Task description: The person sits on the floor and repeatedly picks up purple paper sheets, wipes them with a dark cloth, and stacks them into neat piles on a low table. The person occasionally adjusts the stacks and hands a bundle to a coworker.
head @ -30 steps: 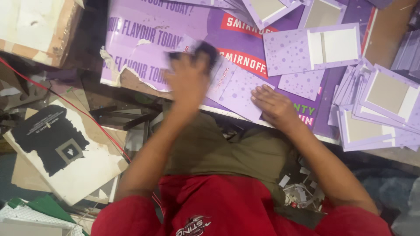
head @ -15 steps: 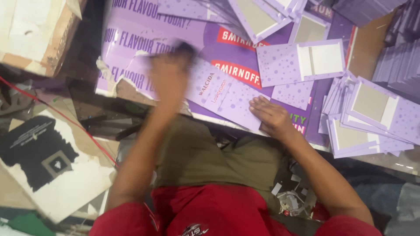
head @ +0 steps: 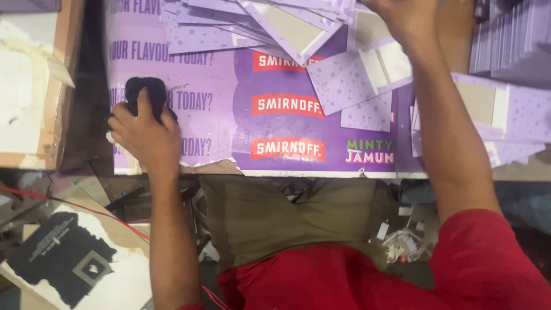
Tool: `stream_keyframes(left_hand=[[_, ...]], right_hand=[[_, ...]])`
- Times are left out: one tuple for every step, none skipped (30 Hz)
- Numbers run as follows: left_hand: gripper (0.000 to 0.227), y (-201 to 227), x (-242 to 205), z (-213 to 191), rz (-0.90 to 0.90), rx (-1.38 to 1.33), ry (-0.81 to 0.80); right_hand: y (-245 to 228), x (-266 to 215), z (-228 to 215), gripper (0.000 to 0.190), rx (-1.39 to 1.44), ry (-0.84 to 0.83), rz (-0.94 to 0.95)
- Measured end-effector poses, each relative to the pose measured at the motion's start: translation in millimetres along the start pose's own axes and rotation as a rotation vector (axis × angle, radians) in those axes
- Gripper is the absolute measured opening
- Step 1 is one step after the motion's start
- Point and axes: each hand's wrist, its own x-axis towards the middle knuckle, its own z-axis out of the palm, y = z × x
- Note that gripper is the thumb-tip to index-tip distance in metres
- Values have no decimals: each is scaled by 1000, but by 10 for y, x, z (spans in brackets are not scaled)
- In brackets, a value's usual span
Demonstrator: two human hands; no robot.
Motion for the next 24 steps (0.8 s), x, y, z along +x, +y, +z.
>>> stream_keyframes(left_hand=[[50, -29, -4, 6, -13, 5, -12], [50, -33, -5, 22, -8, 19, -2], [50, -33, -2, 39, -4, 32, 8], [50, -11, -35, 51, -1, 46, 10], [51, 10, -55, 62, -4, 46, 6], [52, 15, -74, 49, 0, 51, -3], [53, 26, -87, 33, 4, 56, -12], [52, 38, -47, 23, 4, 55, -11], [52, 60, -11, 15, 4, 55, -10], [52, 82, -1, 13, -2, 51, -11], [52, 71, 5, -10, 4, 49, -13], [52, 54, -15, -30, 4, 45, -16], [53, 42, -44, -41, 4, 41, -19], [53, 35, -44, -45, 4, 39, -13], [53, 29, -43, -45, 3, 37, -8], [53, 37, -52, -33, 0, 33, -1], [52, 41, -56, -17, 10, 42, 6], [51, 50, -57, 0, 19, 51, 14], [49, 56, -52, 19, 28, 61, 21], [49, 31, -74, 11, 28, 59, 18], [49, 6, -96, 0, 29, 57, 14], [49, -8, -84, 2, 35, 50, 14], [51, -20, -78, -1, 25, 44, 1], [53, -14, -71, 6, 15, 38, -8]], right_hand=[[169, -190, -93, 42, -72, 17, 42], [305, -293, -142, 50, -144, 30, 66], [444, -403, -132, 68, -271, -58, 34], [597, -550, -143, 89, -397, -152, 6], [733, -632, -134, 110, -520, -247, -22], [857, -635, -140, 125, -621, -262, 51], [957, -572, -207, 140, -722, -279, 125], [1029, -530, -241, 155, -821, -287, 197], [1081, -493, -260, 157, -785, -288, 315], [1112, -409, -306, 160, -752, -292, 430], [1138, -399, -325, 163, -717, -294, 545], [1152, -402, -344, 161, -707, -246, 486], [1155, -407, -364, 160, -696, -198, 428], [1135, -393, -396, 158, -682, -142, 363], [1110, -386, -427, 150, -663, -174, 371], [1084, -385, -474, 143, -647, -205, 377], [1058, -381, -523, 136, -630, -236, 383], [1036, -376, -572, 122, -543, -239, 429], [1021, -396, -624, 108, -455, -243, 472], [1028, -476, -632, 95, -362, -255, 525], [1034, -544, -634, 85, -235, -278, 503], [1035, -608, -644, 75, -107, -292, 480], [1026, -660, -656, 65, 20, -304, 454], [999, -677, -675, 62, 159, -272, 379]])
